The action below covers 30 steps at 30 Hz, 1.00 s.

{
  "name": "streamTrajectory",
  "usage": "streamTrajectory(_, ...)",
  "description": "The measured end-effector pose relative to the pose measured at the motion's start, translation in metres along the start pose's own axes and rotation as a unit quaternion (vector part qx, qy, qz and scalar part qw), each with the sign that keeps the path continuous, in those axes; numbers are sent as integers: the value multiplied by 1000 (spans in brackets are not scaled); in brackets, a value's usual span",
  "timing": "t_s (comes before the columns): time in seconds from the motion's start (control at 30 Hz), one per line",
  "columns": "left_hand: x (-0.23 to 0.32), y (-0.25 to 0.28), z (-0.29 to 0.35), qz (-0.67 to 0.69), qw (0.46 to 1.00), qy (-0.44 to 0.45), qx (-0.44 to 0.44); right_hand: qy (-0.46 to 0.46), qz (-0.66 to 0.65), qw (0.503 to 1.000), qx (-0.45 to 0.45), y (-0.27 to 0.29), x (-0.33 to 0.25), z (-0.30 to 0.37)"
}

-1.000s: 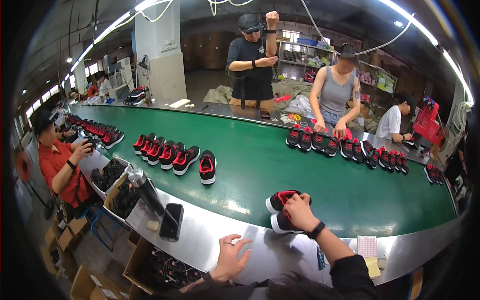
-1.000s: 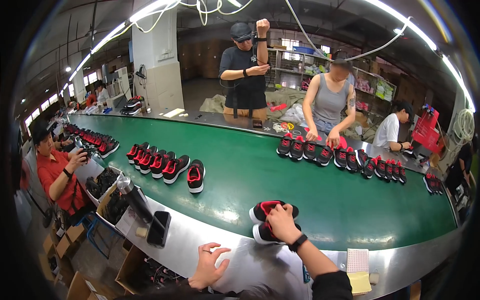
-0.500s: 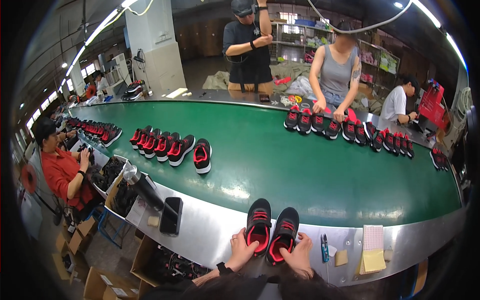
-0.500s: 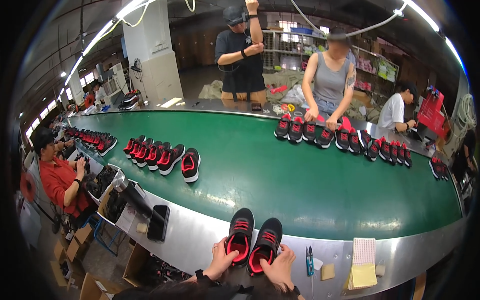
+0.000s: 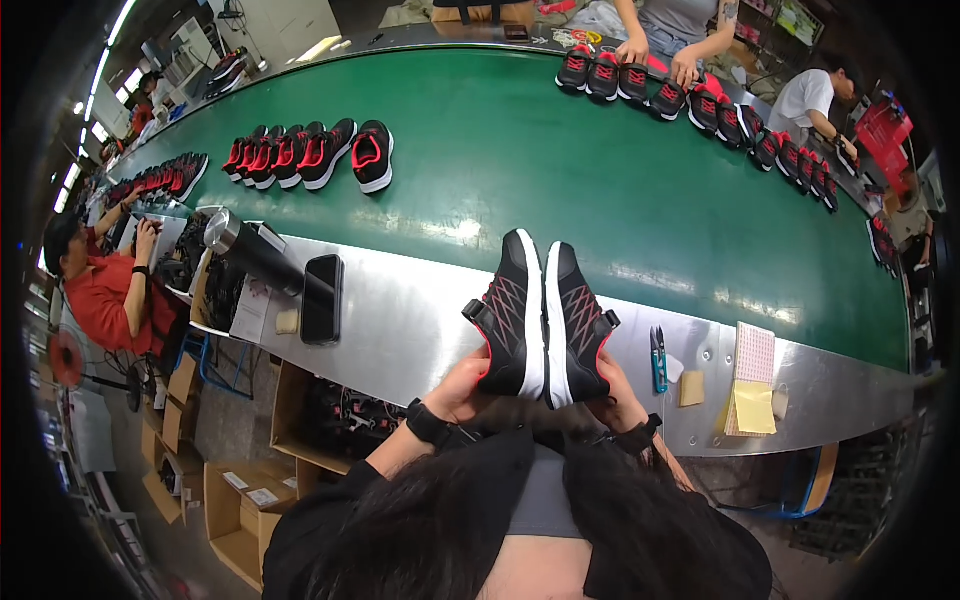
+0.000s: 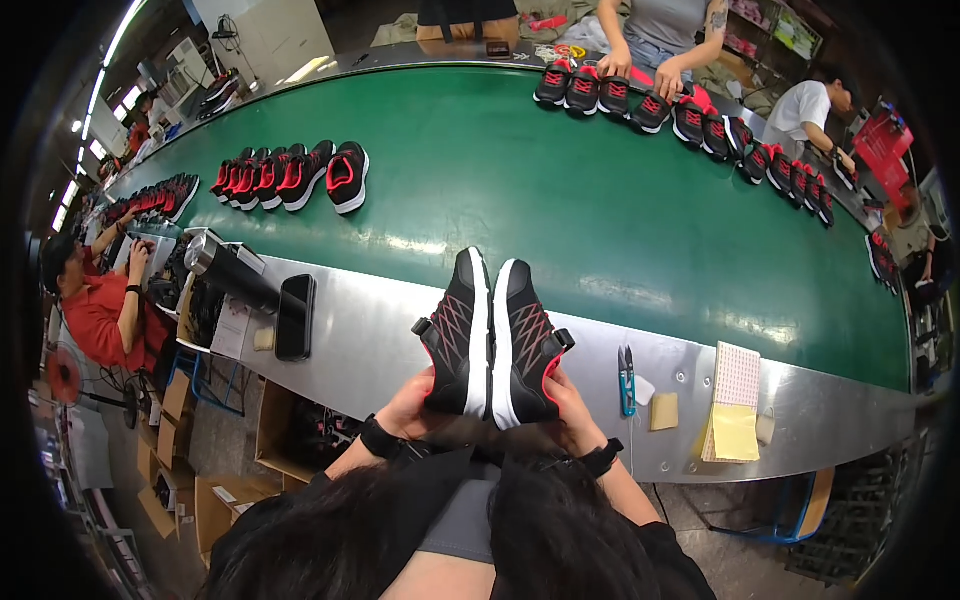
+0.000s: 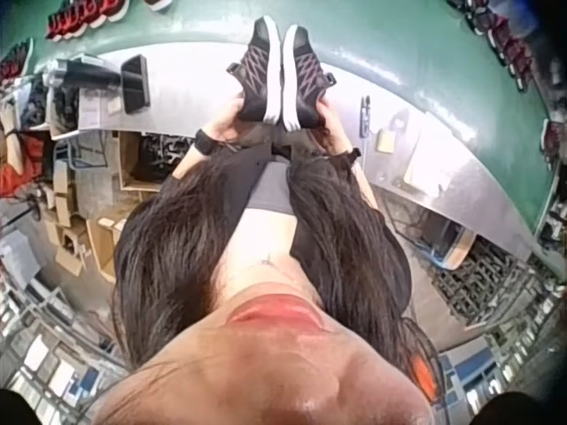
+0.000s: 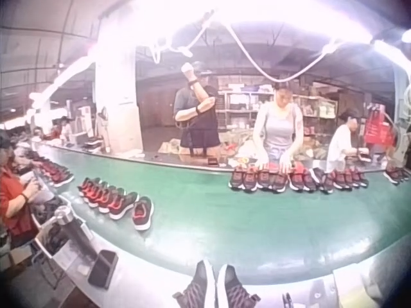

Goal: Inspecting and organizing shoes on a conveyor belt in a shoe factory.

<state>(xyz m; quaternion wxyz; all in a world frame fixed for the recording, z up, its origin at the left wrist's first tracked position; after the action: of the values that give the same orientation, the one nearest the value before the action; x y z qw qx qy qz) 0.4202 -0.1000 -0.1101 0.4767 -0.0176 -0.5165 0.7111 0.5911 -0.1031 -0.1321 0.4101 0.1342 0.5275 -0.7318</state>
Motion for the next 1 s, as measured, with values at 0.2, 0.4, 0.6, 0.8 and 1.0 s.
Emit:
streamTrajectory(0.2, 30, 0, 14, -111, 990, -81, 32, 48, 79, 995, 28, 2, -27, 5)
streamTrajectory(0.4, 79, -3, 46, -340, 893, -277, 98, 324, 336, 884, 27, -28, -105, 34)
streamTrajectory(0.6, 79, -38, 74, -721, 532, -396, 198, 427, 713, 531, 169, -53, -106, 76)
streamTrajectory(0.8, 62, -39, 69, -720, 535, -376, 230, 379, 731, 545, 157, -46, -83, 73)
streamTrajectory(1.0, 67, -36, 64, -656, 642, -322, 231, 354, 642, 673, 97, -38, -96, 65)
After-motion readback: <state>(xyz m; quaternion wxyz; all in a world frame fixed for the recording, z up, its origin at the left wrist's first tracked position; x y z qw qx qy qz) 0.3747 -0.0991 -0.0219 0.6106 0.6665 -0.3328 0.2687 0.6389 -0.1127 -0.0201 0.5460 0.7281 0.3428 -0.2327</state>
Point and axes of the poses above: each hand's wrist, its own z-axis away from the middle knuckle, its own y-axis out of the back of the hand, x = y × z, the point moved 8 cm from there along -z, towards the middle knuckle
